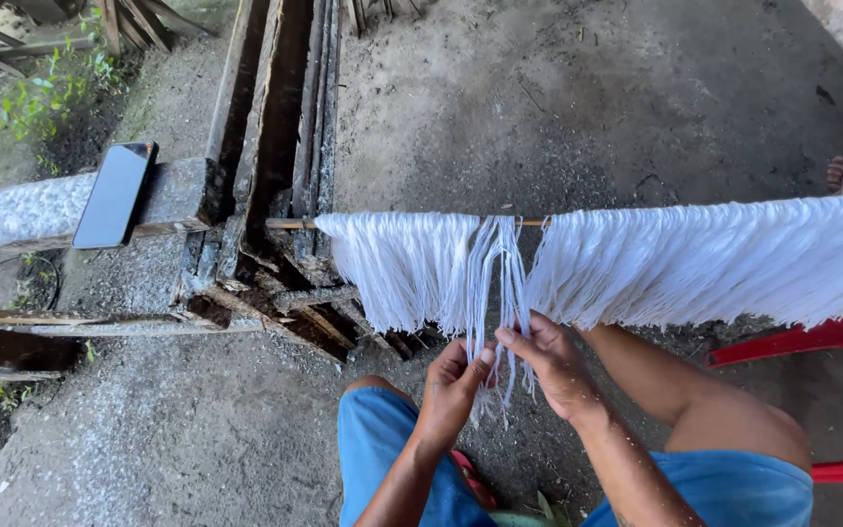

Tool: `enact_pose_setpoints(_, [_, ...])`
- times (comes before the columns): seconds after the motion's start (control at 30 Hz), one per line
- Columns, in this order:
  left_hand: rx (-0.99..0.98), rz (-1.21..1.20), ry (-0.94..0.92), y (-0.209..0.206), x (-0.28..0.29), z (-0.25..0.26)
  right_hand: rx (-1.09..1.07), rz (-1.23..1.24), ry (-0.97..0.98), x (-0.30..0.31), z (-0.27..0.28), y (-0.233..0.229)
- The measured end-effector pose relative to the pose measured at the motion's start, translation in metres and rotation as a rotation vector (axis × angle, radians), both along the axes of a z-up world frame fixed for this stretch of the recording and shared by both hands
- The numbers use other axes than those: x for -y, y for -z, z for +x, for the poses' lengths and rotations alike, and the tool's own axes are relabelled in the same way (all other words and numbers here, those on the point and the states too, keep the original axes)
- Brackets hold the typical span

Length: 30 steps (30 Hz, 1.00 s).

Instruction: A person is seen manually separating and organizing long white threads hanging from a horizontal wooden rod in a workshop setting.

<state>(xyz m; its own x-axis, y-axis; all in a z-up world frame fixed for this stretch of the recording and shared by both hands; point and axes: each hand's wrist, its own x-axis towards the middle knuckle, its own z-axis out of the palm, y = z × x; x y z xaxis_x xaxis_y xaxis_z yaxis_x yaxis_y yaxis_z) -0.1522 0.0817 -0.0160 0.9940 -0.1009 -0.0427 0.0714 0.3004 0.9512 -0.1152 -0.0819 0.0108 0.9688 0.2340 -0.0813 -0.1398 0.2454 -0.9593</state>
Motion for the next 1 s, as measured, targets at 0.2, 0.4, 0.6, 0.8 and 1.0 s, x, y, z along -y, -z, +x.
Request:
enact_pose_setpoints(0.2, [-0.06,-0.172,-0.055,-0.003,-0.005,0.0,-0.014,0.124,0.003,-0.003,-0.001,-0.01])
enact_pose_setpoints(0.4, [0.062,-0.25,-0.023,-0.006,0.001,-0.003,-0.043,0.016,-0.039,-0.015,-0.002,-0.002])
enact_pose_setpoints(0.6, [-0.014,-0.12,-0.181,-0.007,-0.008,-0.002,-0.009,0.069,0.101,0.002,-0.004,0.008])
enact_pose_setpoints(0.8, [-0.122,-0.435,-0.148,0.011,-0.013,-0.011,0.095,-0.335,0.124,0.027,0.009,0.037])
enact_pose_setpoints(1.0, [-0.226,0.123,0.273,0.045,-0.005,-0.042,-0.031,-0.141,-0.03,0.002,0.003,0.018])
